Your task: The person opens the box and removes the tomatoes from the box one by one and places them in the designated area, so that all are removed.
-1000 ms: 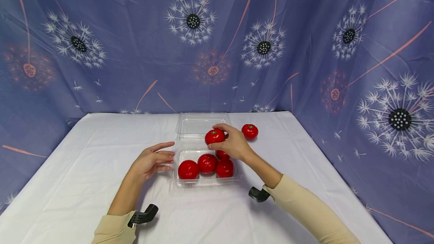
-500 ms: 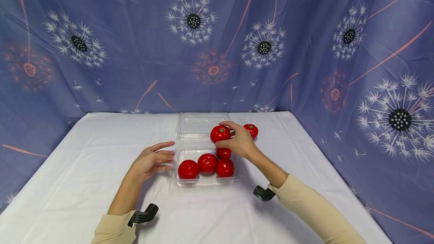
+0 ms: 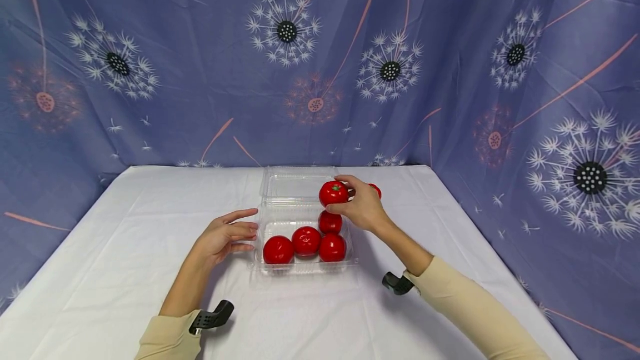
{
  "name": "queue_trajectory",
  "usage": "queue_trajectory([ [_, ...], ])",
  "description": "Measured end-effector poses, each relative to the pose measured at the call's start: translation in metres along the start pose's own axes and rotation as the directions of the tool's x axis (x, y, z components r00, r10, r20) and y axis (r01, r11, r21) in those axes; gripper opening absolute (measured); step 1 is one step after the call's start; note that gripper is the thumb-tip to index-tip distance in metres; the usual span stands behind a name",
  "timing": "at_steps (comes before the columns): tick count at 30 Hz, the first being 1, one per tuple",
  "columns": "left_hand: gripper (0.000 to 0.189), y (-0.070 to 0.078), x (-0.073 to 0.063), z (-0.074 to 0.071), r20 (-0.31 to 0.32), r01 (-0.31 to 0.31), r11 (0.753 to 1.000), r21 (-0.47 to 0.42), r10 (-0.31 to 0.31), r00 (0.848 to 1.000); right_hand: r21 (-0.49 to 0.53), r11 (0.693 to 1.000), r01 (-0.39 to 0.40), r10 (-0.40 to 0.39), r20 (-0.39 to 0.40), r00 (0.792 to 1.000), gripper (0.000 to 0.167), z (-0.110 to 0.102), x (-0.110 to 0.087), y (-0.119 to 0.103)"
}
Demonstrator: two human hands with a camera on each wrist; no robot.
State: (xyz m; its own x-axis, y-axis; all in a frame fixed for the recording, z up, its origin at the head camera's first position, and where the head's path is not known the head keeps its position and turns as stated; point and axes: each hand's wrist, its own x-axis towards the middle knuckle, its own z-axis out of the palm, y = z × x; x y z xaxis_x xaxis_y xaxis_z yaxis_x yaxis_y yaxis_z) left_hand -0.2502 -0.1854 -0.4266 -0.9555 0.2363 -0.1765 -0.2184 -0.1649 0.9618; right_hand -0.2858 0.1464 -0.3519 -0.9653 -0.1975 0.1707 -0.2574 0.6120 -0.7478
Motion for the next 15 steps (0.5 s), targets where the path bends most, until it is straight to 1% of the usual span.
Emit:
queue_trajectory([
  [4, 0.065, 0.000, 0.000, 0.000, 0.000, -0.002, 1.000, 0.005, 0.002, 1.000, -0.021, 1.000, 0.008, -0.009, -0.041, 0.999, 0.069, -0.004, 0.000, 0.003],
  [7, 0.064, 0.000, 0.000, 0.000, -0.002, -0.002, 1.000, 0.007, 0.002, 1.000, -0.014, 1.000, 0.005, -0.006, -0.079, 0.997, 0.070, -0.008, 0.000, 0.007],
  [15, 0.064, 0.001, -0.001, 0.000, -0.008, 0.000, 1.000, 0.004, 0.000, 1.000, 0.008, 1.000, -0.028, 0.029, -0.160, 0.987, 0.074, -0.020, -0.001, 0.020],
])
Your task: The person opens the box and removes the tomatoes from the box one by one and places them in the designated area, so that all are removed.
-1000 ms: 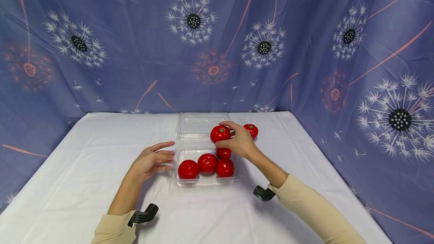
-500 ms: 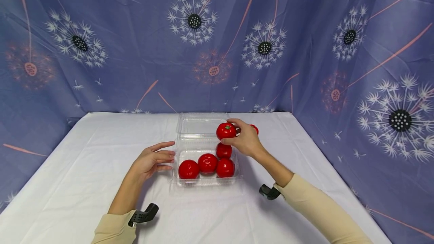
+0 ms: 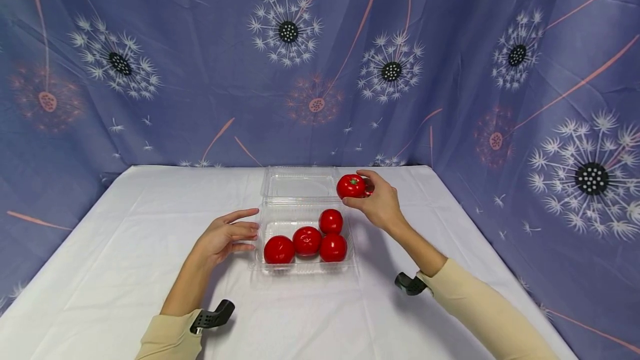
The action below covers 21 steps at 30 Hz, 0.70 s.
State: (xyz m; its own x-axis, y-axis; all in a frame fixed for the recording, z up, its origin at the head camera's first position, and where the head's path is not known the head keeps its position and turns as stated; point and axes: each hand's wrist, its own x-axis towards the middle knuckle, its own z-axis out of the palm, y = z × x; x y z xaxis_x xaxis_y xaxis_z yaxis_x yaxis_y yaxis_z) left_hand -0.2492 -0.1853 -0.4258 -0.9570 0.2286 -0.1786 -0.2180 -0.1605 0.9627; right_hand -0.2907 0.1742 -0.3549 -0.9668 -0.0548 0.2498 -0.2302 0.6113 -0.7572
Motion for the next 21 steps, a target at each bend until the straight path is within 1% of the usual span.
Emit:
queue_trajectory([
  [8, 0.064, 0.001, 0.000, 0.000, 0.004, -0.002, 1.000, -0.005, 0.002, 1.000, -0.015, 1.000, -0.004, 0.003, -0.056, 0.998, 0.072, -0.017, 0.002, 0.014],
  [13, 0.065, 0.000, 0.000, 0.000, 0.006, -0.004, 1.000, -0.009, 0.004, 1.000, -0.020, 0.999, -0.029, 0.027, -0.090, 0.996, 0.072, -0.025, 0.005, 0.023],
  [16, 0.065, 0.000, 0.000, 0.000, 0.004, -0.004, 1.000, -0.005, 0.004, 1.000, -0.017, 0.999, -0.042, 0.039, -0.122, 0.992, 0.071, -0.029, 0.007, 0.030],
  [21, 0.064, 0.000, 0.000, -0.001, 0.004, -0.003, 1.000, -0.004, 0.003, 1.000, -0.009, 0.999, -0.041, 0.039, -0.179, 0.983, 0.070, -0.034, 0.011, 0.042],
])
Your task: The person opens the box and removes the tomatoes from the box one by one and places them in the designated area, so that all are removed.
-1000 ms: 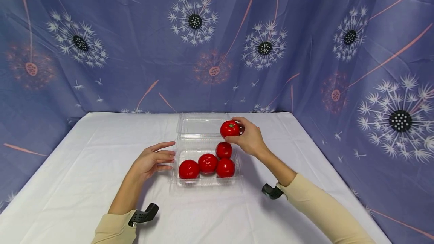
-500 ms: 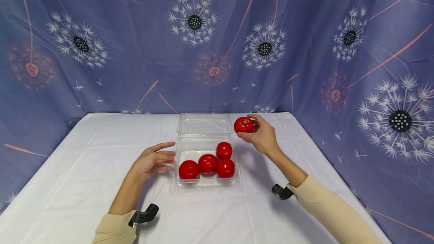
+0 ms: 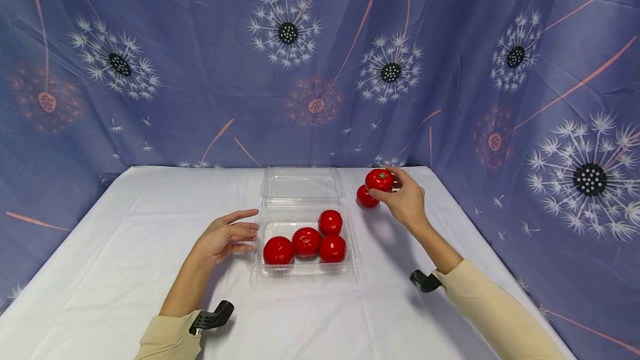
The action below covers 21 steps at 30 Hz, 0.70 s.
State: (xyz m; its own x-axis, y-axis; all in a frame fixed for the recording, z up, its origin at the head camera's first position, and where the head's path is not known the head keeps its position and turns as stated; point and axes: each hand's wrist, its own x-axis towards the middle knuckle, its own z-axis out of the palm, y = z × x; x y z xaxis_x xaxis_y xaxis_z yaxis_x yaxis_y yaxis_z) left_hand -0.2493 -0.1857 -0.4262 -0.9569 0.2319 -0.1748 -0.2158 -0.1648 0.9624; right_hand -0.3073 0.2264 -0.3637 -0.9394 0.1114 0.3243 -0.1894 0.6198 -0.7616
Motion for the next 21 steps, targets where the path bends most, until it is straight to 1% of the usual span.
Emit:
queue_trajectory([
  [7, 0.064, 0.000, -0.001, 0.000, -0.001, 0.002, 1.000, -0.007, -0.002, 1.000, 0.004, 1.000, -0.005, 0.005, -0.083, 0.997, 0.070, -0.004, 0.007, 0.015],
  [12, 0.064, 0.001, -0.001, 0.000, 0.001, 0.000, 1.000, -0.009, 0.000, 1.000, 0.005, 1.000, -0.013, 0.013, -0.115, 0.993, 0.068, -0.006, 0.011, 0.024],
  [15, 0.065, 0.001, -0.001, 0.000, 0.001, 0.001, 1.000, -0.008, -0.001, 1.000, 0.001, 1.000, -0.027, 0.027, -0.134, 0.991, 0.067, -0.007, 0.013, 0.031],
  [21, 0.064, 0.000, 0.000, 0.000, -0.002, 0.003, 1.000, -0.001, -0.003, 1.000, -0.010, 0.997, -0.074, 0.072, -0.171, 0.983, 0.070, -0.009, 0.015, 0.045],
])
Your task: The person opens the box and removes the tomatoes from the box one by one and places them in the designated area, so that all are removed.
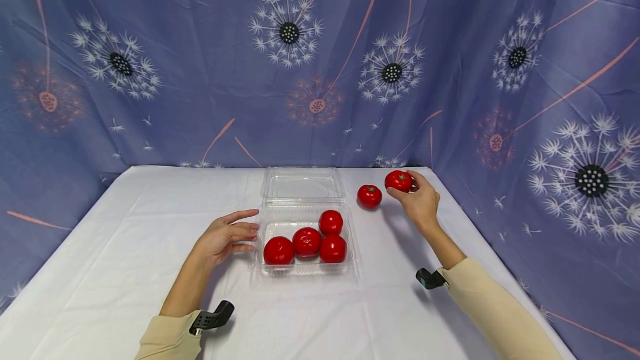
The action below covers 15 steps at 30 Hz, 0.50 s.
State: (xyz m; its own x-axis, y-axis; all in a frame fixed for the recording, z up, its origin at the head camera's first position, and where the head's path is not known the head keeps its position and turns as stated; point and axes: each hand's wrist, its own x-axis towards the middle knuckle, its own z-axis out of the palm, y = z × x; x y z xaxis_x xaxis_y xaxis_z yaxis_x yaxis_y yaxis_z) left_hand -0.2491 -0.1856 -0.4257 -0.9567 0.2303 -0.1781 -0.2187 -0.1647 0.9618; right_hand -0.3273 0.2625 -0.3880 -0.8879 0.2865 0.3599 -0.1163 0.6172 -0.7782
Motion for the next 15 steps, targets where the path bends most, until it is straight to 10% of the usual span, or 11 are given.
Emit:
queue_trajectory([
  [15, 0.065, -0.001, 0.002, -0.001, 0.001, 0.001, 1.000, -0.003, -0.001, 1.000, -0.062, 0.995, -0.077, 0.076, -0.010, 0.997, 0.072, 0.006, 0.006, 0.024],
])
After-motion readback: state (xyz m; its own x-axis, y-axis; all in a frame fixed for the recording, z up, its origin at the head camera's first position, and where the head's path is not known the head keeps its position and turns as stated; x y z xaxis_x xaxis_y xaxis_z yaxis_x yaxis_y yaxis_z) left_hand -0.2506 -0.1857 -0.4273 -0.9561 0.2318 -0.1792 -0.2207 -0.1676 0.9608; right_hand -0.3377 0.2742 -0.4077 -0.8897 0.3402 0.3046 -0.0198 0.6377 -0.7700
